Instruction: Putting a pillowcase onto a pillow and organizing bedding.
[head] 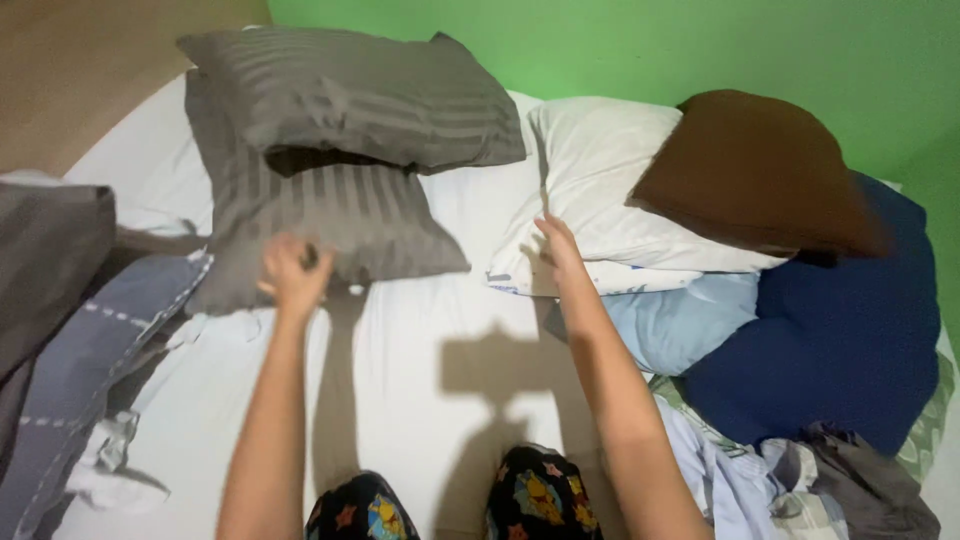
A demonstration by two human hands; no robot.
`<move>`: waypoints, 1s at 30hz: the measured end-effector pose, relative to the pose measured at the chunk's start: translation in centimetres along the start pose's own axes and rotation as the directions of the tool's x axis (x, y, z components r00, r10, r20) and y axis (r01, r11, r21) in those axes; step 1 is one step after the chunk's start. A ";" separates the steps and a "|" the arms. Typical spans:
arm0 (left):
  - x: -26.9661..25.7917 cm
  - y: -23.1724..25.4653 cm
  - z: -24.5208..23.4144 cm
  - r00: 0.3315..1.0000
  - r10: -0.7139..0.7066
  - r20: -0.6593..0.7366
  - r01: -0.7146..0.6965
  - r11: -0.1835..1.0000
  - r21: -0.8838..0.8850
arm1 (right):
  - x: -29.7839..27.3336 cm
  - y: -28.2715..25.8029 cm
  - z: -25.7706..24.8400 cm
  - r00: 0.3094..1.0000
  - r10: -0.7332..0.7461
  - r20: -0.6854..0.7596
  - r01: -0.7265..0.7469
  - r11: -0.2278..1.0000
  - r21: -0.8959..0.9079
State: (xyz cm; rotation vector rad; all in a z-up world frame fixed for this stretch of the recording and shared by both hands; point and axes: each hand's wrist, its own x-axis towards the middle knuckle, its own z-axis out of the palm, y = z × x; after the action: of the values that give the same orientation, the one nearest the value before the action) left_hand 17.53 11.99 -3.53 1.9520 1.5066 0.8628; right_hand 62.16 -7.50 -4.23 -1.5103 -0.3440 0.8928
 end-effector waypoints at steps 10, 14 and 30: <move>-4.1 9.9 16.4 0.924 0.154 0.351 -0.193 0.978 0.080 | 0.9 3.4 -14.4 0.810 -0.587 0.014 0.452 0.608 -0.653; -6.3 16.5 22.5 0.860 0.324 0.395 -0.368 0.929 0.041 | -2.0 2.2 -19.4 0.779 -0.624 0.060 0.168 0.115 -0.979; -8.5 28.8 40.0 0.722 -0.321 0.612 0.618 0.697 -0.364 | -1.9 -2.7 -26.9 0.802 -0.541 0.254 0.232 -0.110 -0.966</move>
State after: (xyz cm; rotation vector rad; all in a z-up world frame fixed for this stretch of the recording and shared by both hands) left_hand 64.44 -4.14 -10.27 1.1238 1.1839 0.4112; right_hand 80.53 -27.36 -3.48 -2.5588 -1.4492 -0.3121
